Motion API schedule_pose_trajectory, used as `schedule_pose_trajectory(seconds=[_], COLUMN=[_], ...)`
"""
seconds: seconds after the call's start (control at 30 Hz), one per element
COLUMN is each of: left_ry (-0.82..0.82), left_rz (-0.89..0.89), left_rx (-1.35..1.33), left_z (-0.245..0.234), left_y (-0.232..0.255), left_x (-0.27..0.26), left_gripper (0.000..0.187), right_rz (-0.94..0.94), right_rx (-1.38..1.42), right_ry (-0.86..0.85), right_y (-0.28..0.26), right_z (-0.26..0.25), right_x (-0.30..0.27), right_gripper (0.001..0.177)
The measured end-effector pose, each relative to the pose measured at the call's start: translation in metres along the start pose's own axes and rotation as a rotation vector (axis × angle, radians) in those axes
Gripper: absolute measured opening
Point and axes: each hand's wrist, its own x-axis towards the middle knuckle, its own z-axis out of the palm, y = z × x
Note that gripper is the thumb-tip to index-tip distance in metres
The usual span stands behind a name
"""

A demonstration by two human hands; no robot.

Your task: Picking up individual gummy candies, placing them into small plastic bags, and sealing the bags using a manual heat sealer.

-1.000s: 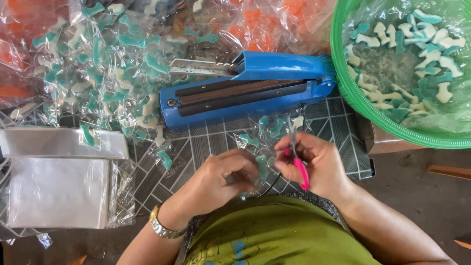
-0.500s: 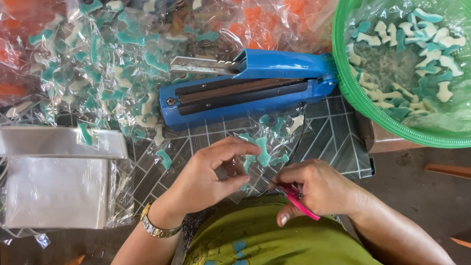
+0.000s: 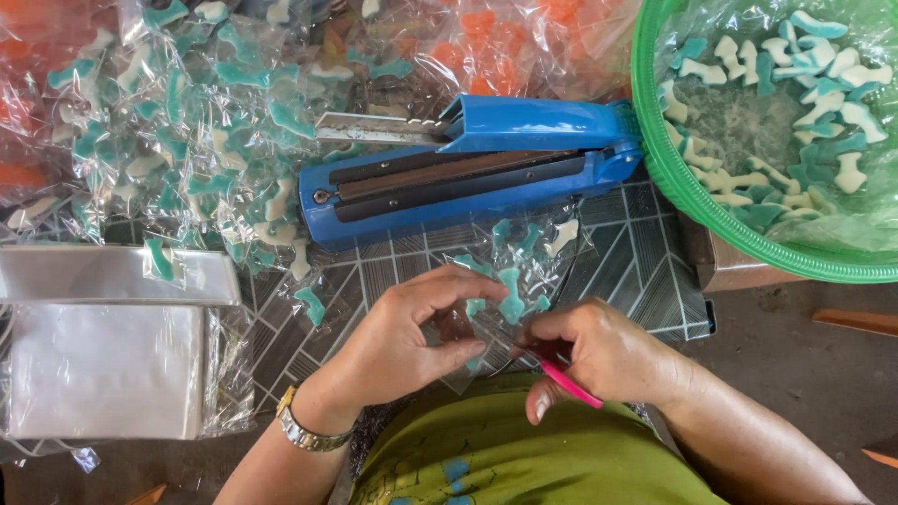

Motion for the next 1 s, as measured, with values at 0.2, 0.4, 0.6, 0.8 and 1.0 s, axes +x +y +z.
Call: schedule_pose_trajectory(seconds=[0.2,0.4,0.6,0.8,1.0], left_ry=[-0.017,-0.022,-0.006,-0.013,0.044], left_rz=[-0.044,-0.026,0.007,-0.003,0.177], left_rx=[-0.017,-0.038,-0.058,-0.070,0.047], left_z=[0.003,0.009,0.012,0.010,0.005], left_y=[0.001,-0.003,-0.008,-0.012,-0.018], left_x=[0.002,0.004,0.004,0.005,0.003], left_gripper=[0.044,0.044,0.045,0.054,0.049], right_rz=[0.032,0.008,0.040,0.064,0.177], right_rx=[0.058,0.057,0.135,0.161,-0.091], right_ry=[0.009,0.003,0.025,0.038,-0.122], right_y=[0.007,0.016,0.014,0.011,0.000], right_z=[0.005,0.008,0.010,0.009,-0.009], right_x=[0.005,0.005,0.004,0.006,-0.004], right_gripper=[0.053,0.059,0.052,0.051,0.041])
